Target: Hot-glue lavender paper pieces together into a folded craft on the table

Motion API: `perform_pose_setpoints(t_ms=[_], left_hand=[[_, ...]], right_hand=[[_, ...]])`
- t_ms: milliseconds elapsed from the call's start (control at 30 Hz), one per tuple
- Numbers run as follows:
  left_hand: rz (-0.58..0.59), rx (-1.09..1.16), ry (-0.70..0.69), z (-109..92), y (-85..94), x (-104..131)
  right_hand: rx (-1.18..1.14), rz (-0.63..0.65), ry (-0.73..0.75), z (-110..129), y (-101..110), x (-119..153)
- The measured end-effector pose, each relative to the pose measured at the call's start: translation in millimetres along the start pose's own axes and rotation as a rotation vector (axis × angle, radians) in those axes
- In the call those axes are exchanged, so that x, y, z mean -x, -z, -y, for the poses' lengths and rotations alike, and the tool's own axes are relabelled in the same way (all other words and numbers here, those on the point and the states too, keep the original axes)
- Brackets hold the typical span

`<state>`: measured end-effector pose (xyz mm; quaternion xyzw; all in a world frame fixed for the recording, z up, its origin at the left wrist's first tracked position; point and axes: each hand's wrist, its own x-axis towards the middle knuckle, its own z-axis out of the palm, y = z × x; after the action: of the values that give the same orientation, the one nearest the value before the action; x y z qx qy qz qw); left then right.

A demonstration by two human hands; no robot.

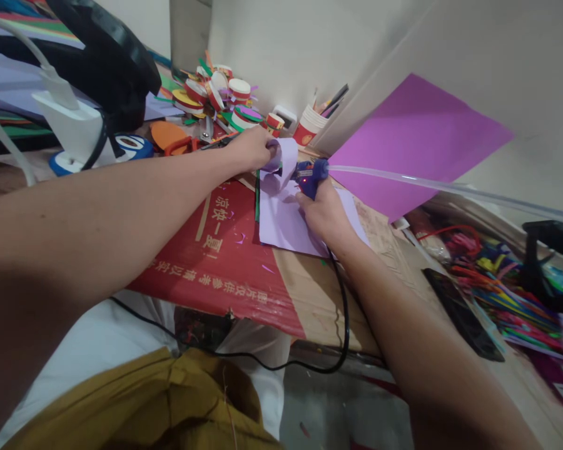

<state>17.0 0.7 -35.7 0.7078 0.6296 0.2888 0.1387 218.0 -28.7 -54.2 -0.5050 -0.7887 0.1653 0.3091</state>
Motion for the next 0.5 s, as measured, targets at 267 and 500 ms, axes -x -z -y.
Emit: perform_pose_setpoints(t_ms=[267, 500], left_hand=[[0.001, 0.017, 0.041, -3.3, 2.2, 1.8], [-0.012, -0.006, -0.024, 2.4, -0.8, -1.9]], right_hand=[[0.006, -0.004, 0.003, 1.0, -2.6, -0.7], [0.026, 0.006, -0.027, -1.4, 1.3, -0.2]])
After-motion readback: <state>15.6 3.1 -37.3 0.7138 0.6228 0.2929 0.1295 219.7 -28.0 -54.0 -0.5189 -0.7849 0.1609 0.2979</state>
